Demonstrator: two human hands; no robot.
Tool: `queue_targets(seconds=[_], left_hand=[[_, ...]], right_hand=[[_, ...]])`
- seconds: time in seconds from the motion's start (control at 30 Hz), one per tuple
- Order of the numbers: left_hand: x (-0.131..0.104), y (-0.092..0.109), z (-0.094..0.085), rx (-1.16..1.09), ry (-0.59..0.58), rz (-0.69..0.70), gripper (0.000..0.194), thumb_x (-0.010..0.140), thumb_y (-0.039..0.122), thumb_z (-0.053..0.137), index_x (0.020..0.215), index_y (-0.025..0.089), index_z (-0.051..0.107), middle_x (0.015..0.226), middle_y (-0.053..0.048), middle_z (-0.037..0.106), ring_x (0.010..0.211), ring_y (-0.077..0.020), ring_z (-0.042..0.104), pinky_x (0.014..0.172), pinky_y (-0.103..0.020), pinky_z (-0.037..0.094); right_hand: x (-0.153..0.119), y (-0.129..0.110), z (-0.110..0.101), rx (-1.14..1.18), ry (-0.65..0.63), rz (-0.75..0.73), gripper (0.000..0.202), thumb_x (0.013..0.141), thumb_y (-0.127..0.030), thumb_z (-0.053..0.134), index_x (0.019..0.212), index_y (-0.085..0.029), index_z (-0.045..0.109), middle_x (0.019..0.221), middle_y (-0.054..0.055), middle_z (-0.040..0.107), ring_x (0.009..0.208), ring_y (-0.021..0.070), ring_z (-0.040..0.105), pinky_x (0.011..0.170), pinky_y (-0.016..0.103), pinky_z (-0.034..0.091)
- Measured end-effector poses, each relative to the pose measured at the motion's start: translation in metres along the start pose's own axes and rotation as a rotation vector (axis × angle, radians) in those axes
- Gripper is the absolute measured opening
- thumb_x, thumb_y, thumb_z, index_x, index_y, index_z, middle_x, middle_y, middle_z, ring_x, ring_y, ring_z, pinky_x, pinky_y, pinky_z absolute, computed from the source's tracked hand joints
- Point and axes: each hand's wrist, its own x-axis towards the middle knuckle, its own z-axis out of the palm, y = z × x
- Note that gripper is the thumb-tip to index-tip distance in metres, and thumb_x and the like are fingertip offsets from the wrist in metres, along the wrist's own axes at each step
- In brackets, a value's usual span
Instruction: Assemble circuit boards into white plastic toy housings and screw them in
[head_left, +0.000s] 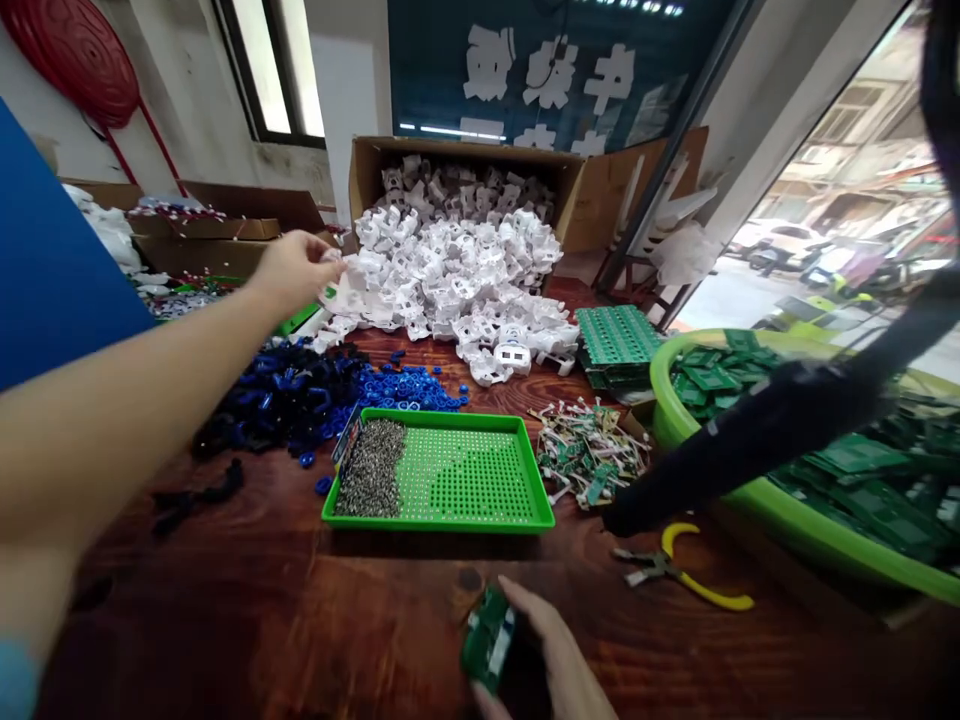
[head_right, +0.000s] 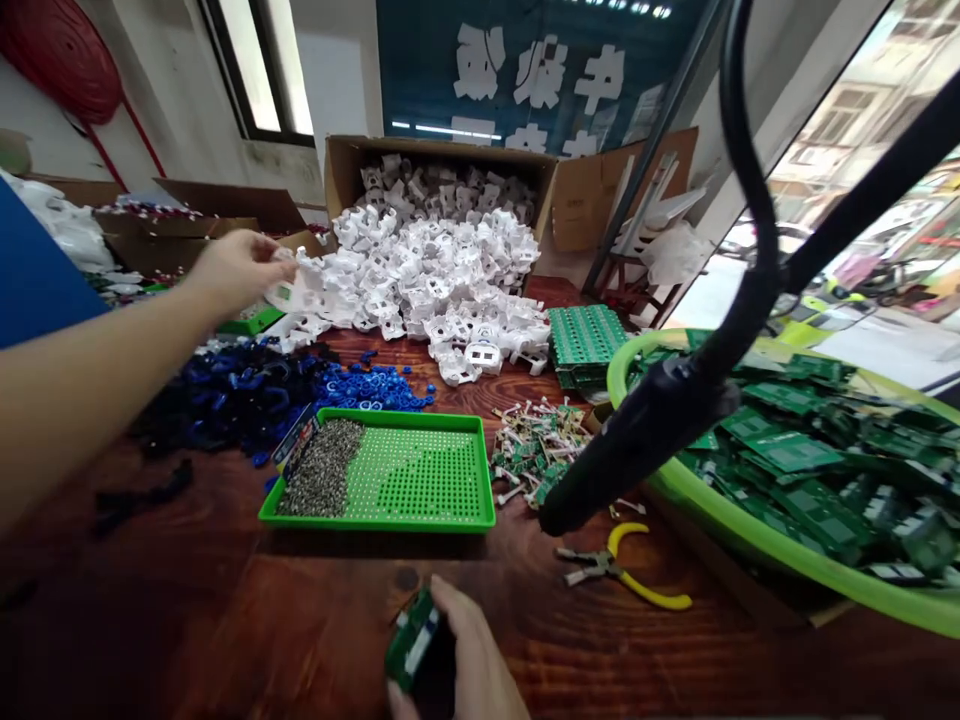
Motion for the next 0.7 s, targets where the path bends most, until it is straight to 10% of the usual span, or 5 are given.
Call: queue_targets(seconds=[0.23, 0.4, 0.7], left_hand=[[-0.152, -0.002, -0.047, -0.498, -0.354, -0.318, 0.024, 0.071, 0.030, 0.064, 0.094, 0.023, 0.065, 0.072, 0.000, 0.071, 0.054, -0.0202, 0.065, 0.047, -0.032, 0.052], [-0.260, -0.031, -0.025, -0.832, -1.162, -0.595, 0.029, 0.062, 0.026, 0.078, 0.091, 0.023, 0.071, 0.091, -0.003, 0.075, 0.074, -0.0173, 0.067, 0.061, -0.021, 0.051], [-0.307, -0.020, 0.012, -1.516, -1.505, -0.819, 0.047, 0.061, 0.032, 0.071, 0.103, 0.011, 0.067, 0.104, -0.019, 0.071, 0.089, -0.0282, 0.068, 0.071, -0.031, 0.052]], right_hand=[[0.006, -0.029, -0.027, -0.210, -0.064, 0.127, 0.056, 0.078, -0.036, 0.062, 0.125, -0.018, 0.039, 0.123, 0.014, 0.049, 0.116, 0.0262, 0.050, 0.098, 0.045, 0.045], [0.021, -0.022, -0.053, -0.115, -0.292, 0.040, 0.032, 0.091, -0.023, 0.044, 0.123, -0.027, 0.048, 0.122, 0.008, 0.051, 0.115, 0.0171, 0.050, 0.099, 0.035, 0.045], [0.032, -0.012, -0.035, -0.178, -0.201, -0.148, 0.009, 0.085, -0.023, 0.057, 0.088, -0.020, 0.065, 0.087, 0.005, 0.059, 0.084, 0.0158, 0.058, 0.074, 0.031, 0.051]])
